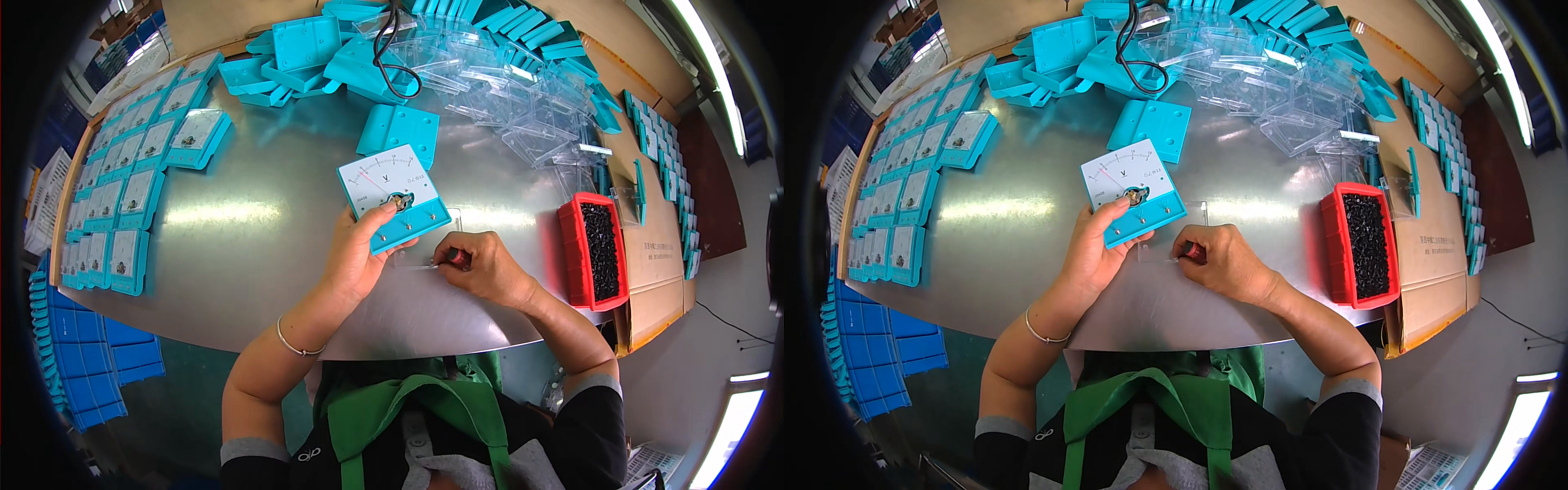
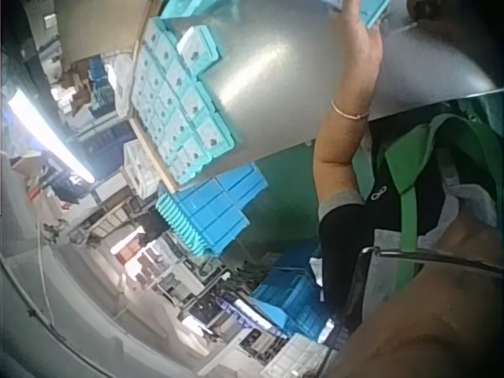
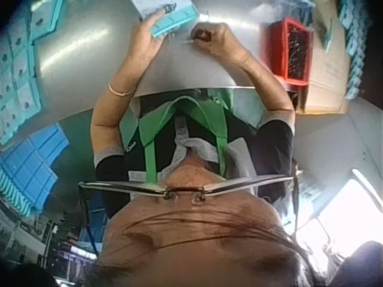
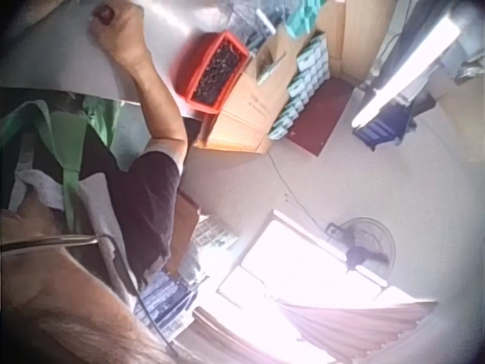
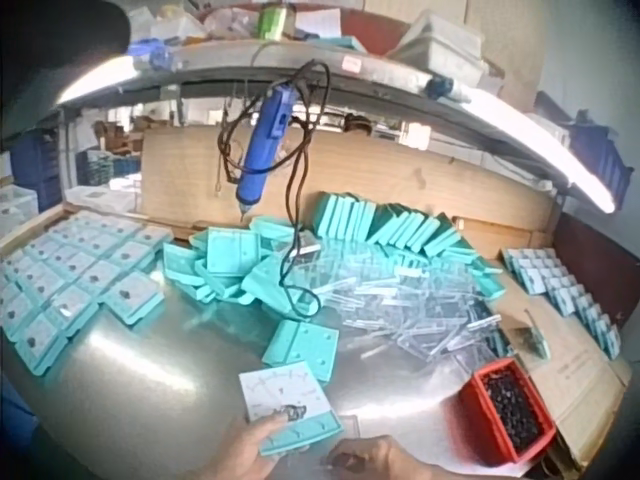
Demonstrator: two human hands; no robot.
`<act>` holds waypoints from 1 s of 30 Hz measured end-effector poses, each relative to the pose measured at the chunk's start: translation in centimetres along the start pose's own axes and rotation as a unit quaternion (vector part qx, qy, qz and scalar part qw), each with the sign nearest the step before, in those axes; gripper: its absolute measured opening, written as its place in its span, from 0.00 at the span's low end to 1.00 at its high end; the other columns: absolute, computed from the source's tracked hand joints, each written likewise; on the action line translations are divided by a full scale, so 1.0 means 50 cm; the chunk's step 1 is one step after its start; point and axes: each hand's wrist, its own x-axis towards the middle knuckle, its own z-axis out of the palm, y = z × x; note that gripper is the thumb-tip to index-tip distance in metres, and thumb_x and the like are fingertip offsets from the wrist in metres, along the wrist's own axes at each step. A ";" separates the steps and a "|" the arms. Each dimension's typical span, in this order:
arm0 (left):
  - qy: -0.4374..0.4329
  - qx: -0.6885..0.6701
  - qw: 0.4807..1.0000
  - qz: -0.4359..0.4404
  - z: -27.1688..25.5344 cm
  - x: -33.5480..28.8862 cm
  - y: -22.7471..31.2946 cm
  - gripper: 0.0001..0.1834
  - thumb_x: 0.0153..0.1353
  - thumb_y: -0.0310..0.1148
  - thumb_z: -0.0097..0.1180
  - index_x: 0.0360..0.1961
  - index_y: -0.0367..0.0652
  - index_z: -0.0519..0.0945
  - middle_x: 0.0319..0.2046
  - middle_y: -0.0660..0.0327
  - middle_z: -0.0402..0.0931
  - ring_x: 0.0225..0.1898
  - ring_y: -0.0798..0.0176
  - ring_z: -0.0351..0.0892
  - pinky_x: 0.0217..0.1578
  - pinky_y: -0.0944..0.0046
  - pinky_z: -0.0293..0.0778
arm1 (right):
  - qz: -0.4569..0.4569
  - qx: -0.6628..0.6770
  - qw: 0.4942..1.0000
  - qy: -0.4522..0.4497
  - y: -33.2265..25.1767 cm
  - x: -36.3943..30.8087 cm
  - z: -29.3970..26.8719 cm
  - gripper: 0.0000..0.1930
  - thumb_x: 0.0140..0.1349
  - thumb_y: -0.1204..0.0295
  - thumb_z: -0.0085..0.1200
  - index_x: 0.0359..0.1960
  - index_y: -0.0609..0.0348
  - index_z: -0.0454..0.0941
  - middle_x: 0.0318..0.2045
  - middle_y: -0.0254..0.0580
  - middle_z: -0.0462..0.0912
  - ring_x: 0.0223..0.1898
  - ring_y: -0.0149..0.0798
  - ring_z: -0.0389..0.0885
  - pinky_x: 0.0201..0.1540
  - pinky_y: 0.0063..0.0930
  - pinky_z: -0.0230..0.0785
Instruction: The person assembles small teal electrical devices by inserting a clear plastic cover over the dial, securing it with screws using a screwdriver, and placing the finished unit into a teal case. The process is repeated for multiple units on a metal workbench.
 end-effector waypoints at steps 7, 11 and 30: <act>-0.004 -0.003 1.000 0.010 -0.001 -0.003 0.000 0.19 0.60 0.33 0.55 0.51 0.38 0.70 0.44 0.57 0.76 0.42 0.62 0.80 0.38 0.59 0.80 | -0.083 -0.091 0.991 0.042 0.025 0.002 0.020 0.04 0.51 0.78 0.60 0.29 0.61 0.80 0.28 0.42 0.78 0.26 0.38 0.80 0.31 0.29 0.73; 0.006 -0.008 1.000 0.008 0.000 -0.004 0.001 0.19 0.60 0.33 0.54 0.50 0.38 0.70 0.44 0.57 0.76 0.41 0.62 0.80 0.38 0.59 0.80 | -0.103 -0.114 0.987 0.046 0.025 -0.006 0.026 0.04 0.50 0.78 0.61 0.28 0.59 0.80 0.28 0.41 0.77 0.26 0.38 0.79 0.30 0.30 0.73; 0.023 -0.013 1.000 -0.006 -0.008 -0.001 -0.002 0.17 0.60 0.33 0.54 0.50 0.40 0.70 0.43 0.59 0.77 0.41 0.64 0.80 0.37 0.61 0.79 | -0.063 -0.210 0.975 -0.044 0.012 0.037 -0.005 0.05 0.48 0.72 0.62 0.27 0.57 0.79 0.29 0.41 0.80 0.30 0.44 0.80 0.34 0.34 0.72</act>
